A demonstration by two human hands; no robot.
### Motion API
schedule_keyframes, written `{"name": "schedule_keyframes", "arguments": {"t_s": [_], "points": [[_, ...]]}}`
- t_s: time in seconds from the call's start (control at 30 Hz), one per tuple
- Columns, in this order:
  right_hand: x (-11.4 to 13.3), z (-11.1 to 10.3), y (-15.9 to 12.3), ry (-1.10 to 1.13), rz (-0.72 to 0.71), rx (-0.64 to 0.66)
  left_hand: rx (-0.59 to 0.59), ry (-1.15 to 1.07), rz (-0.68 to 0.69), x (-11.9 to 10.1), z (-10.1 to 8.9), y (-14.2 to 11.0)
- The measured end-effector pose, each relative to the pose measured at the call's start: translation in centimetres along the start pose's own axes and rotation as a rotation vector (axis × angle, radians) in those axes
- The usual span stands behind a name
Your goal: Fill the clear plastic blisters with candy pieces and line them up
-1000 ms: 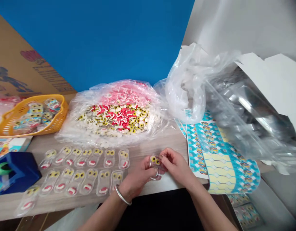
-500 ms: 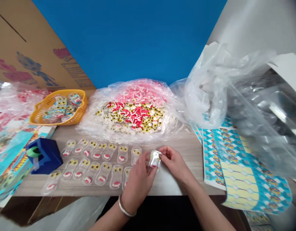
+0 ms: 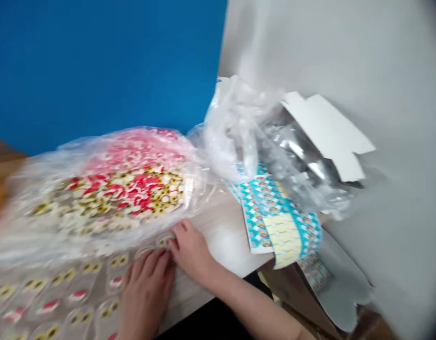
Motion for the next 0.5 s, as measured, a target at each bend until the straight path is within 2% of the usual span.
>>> {"name": "schedule_keyframes", "arguments": {"t_s": [0.07,0.13,0.2,0.27,0.33,0.43,0.5], "points": [[-1.1,-1.9,-0.7,0.042,-0.010,-0.061,-0.031,-0.011,0.067,0.5,0.3,0.3],[-3.1,-4.7,-1.8,0.061,0.001,-0.173,-0.063,-0.037,0.101,0.6,0.3,0.6],[-6.3,-7.8,-3.0,0.000,0.059,-0.319,-0.101,-0.073,0.118,0.4,0.3,1.1],[-10.2,-10.7,-3.9,-0.164,0.156,-0.471,-0.131,-0.139,0.144,-0.5,0.4,1.8],[-14.0,-12.7,-4.4,-0.358,0.240,-0.555,-0.120,-0.246,0.142,-1.9,0.6,2.9],[-17.6,-14.1,-4.7,-0.521,0.303,-0.543,0.015,-0.487,-0.026,-5.0,1.2,4.8],[-17.6,-14.0,-4.8,-0.497,0.294,-0.526,0.141,-0.704,-0.246,-7.6,1.5,6.0]]}}
Point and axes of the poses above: each hand's wrist, its own y-axis towards the middle knuckle, its own z-axis out of the palm, x = y × z, the point moved 1 cm from there along y, towards the middle knuckle, and after that the axes turned 4 degrees about -x, right-handed, at the moved point
